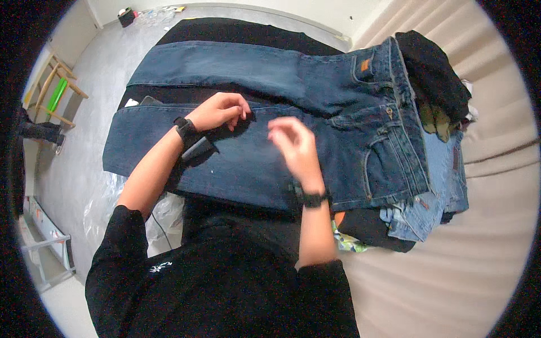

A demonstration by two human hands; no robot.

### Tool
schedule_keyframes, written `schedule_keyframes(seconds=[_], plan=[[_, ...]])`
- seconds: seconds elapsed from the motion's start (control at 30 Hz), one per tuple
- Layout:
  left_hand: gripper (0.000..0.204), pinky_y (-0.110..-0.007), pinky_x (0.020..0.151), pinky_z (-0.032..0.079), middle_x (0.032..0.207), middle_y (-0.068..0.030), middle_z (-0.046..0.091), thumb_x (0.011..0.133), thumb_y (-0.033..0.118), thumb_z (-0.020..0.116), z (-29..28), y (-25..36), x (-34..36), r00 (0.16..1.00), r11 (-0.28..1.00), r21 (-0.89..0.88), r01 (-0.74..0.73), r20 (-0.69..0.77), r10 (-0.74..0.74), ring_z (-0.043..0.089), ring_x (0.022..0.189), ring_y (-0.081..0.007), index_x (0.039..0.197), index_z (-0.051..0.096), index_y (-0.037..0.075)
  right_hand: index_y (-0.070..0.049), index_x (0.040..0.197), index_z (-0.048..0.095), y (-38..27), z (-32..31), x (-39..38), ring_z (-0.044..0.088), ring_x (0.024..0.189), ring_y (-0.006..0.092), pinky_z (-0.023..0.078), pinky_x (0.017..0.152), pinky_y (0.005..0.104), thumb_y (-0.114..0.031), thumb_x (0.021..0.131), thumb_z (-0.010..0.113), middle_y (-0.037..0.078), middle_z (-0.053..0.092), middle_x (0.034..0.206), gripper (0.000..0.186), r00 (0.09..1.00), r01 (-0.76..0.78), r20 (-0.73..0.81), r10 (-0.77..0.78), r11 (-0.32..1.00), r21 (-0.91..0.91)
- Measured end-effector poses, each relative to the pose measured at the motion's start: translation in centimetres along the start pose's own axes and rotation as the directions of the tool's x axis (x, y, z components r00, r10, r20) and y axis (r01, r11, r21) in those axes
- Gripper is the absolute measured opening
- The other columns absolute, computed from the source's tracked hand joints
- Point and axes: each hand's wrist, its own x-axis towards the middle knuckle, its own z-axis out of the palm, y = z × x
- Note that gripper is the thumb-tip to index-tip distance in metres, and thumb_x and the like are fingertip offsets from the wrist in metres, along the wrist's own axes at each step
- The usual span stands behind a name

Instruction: Folding blue jeans and a black coat and placing them into a plastic bag.

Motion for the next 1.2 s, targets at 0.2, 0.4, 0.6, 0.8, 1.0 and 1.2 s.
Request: schedule_keyframes(seconds=[0.2,0.4,0.6,0.8,1.0,1.2], plan=[[0.014,-0.025,0.060,0.050,0.084,-0.0039,0.061,0.092,0.009,0.049,0.1,-0.2,0.5,0.999,1.000,-0.013,-0.013,0.050,0.014,0.056,0.066,-0.0091,0.098,0.059,0.001,0.002,0.104,0.061,0.1,-0.6,-13.2,0.061,0.091,0.0168,0.047,0.084,0.0304,-0.008,0.090,0.057,0.010,0.063,0.097,0.018,0.788,-0.427,0.593,0.165,0.840,0.335],[0.015,-0.025,0.060,0.050,0.084,-0.0040,0.061,0.088,0.005,0.047,0.3,0.6,0.4,0.997,1.000,0.027,-0.014,0.077,0.012,0.056,0.067,-0.0095,0.096,0.060,0.000,0.002,0.100,0.066,12.2,-7.9,-23.3,0.062,0.097,0.0202,0.048,0.088,0.0327,-0.005,0.087,0.055,0.014,0.065,0.106,0.018,0.709,-0.701,0.046,0.704,0.710,-0.066],[0.016,-0.024,0.059,0.049,0.082,-0.0038,0.060,0.088,0.004,0.046,0.4,0.6,-0.1,0.999,0.999,0.033,0.011,0.047,-0.012,0.057,0.064,-0.0096,0.096,0.059,-0.001,0.000,0.096,0.068,14.0,-9.9,-23.3,0.060,0.099,0.0221,0.042,0.090,0.0308,-0.019,0.083,0.055,0.010,0.069,0.098,0.027,0.706,-0.706,-0.189,0.682,0.662,-0.250],[0.016,-0.023,0.059,0.049,0.081,-0.0035,0.060,0.088,0.004,0.046,0.5,0.7,-0.3,0.999,0.998,0.067,0.012,0.030,-0.014,0.057,0.063,-0.0097,0.096,0.059,0.000,-0.001,0.117,0.059,18.5,-13.2,-25.2,0.049,0.119,0.0368,0.035,0.101,0.0399,-0.036,0.088,0.048,0.020,0.059,0.121,0.047,0.748,-0.642,-0.246,0.616,0.580,-0.502],[0.016,-0.024,0.059,0.049,0.083,-0.0036,0.061,0.088,0.004,0.047,0.4,0.9,0.0,0.999,1.000,0.029,0.003,0.048,-0.004,0.056,0.065,-0.0089,0.096,0.060,0.000,-0.002,0.118,0.058,19.6,-11.0,-13.1,0.048,0.120,0.0364,0.035,0.102,0.0398,-0.037,0.088,0.047,0.020,0.058,0.122,0.047,0.785,-0.578,-0.136,0.604,0.637,-0.510],[0.015,-0.024,0.060,0.050,0.083,-0.0038,0.061,0.090,0.007,0.049,0.0,-0.3,0.1,0.998,1.000,0.019,0.018,0.055,-0.019,0.056,0.066,-0.0090,0.097,0.060,0.000,-0.002,0.119,0.058,20.0,-11.4,-12.2,0.048,0.120,0.0359,0.034,0.102,0.0396,-0.037,0.088,0.047,0.020,0.058,0.123,0.048,0.807,-0.540,-0.063,0.587,0.691,-0.480]])
